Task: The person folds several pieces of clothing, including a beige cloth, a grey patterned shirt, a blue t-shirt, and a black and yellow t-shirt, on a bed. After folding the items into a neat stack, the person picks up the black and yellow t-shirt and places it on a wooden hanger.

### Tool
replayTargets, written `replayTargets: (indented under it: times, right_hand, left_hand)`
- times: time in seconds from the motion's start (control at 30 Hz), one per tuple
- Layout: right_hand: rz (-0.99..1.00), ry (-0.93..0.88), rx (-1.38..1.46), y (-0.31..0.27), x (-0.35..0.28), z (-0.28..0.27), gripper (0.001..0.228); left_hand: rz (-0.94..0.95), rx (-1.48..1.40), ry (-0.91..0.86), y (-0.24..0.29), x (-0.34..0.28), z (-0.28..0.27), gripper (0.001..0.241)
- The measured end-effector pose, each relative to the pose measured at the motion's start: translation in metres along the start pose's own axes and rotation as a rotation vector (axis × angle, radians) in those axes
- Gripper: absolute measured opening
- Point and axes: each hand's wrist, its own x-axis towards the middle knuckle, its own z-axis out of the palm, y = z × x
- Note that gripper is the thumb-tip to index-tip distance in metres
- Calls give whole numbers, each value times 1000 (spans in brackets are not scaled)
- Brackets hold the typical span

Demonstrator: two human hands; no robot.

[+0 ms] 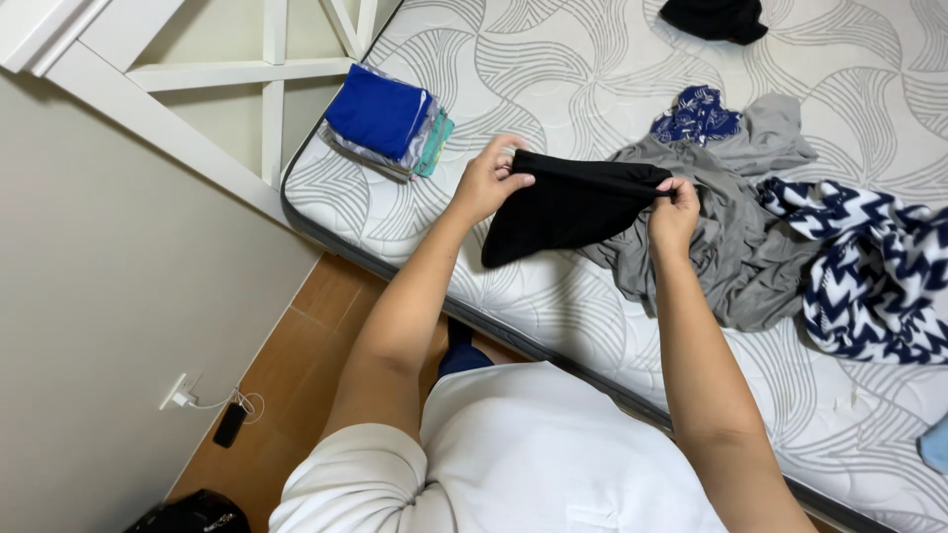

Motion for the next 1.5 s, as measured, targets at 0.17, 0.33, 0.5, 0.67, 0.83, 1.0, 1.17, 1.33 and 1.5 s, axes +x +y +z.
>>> replayTargets:
  times: [0.17, 0.33, 0.5, 0.67, 0.83, 1.0, 1.17, 1.33, 1.5]
  right_hand:
    - [289, 28, -9, 20, 34, 65, 29]
    - [488, 28, -95, 37, 63, 119, 39]
    - [338, -37, 11, 53, 80, 149, 9]
    - [388, -45, -11, 98, 38, 139, 12]
    - [344, -275, -457, 190, -66, 89, 23]
    - [757, -650, -533, 262, -185, 40, 38]
    - [775, -604, -857, 189, -152, 91, 27]
    - [790, -395, -754, 172, -84, 157, 29]
    - [973, -118, -230, 212, -37, 210, 30]
  left_hand:
    - [-78, -19, 80, -120, 72, -68, 36]
    - [28, -111, 62, -152, 110, -111, 26]
    - [72, -27, -42, -130, 136, -139, 24]
    - [-18, 237, -166, -114, 119, -158, 31]
    - [-262, 302, -337, -167, 53, -160, 34]
    - [-535, 179, -387, -289, -65, -141, 34]
    - [-820, 226, -224, -262, -89, -135, 34]
    - [-741, 259, 147, -305, -71, -140, 37]
    - [-645, 251, 434, -335, -25, -147, 43]
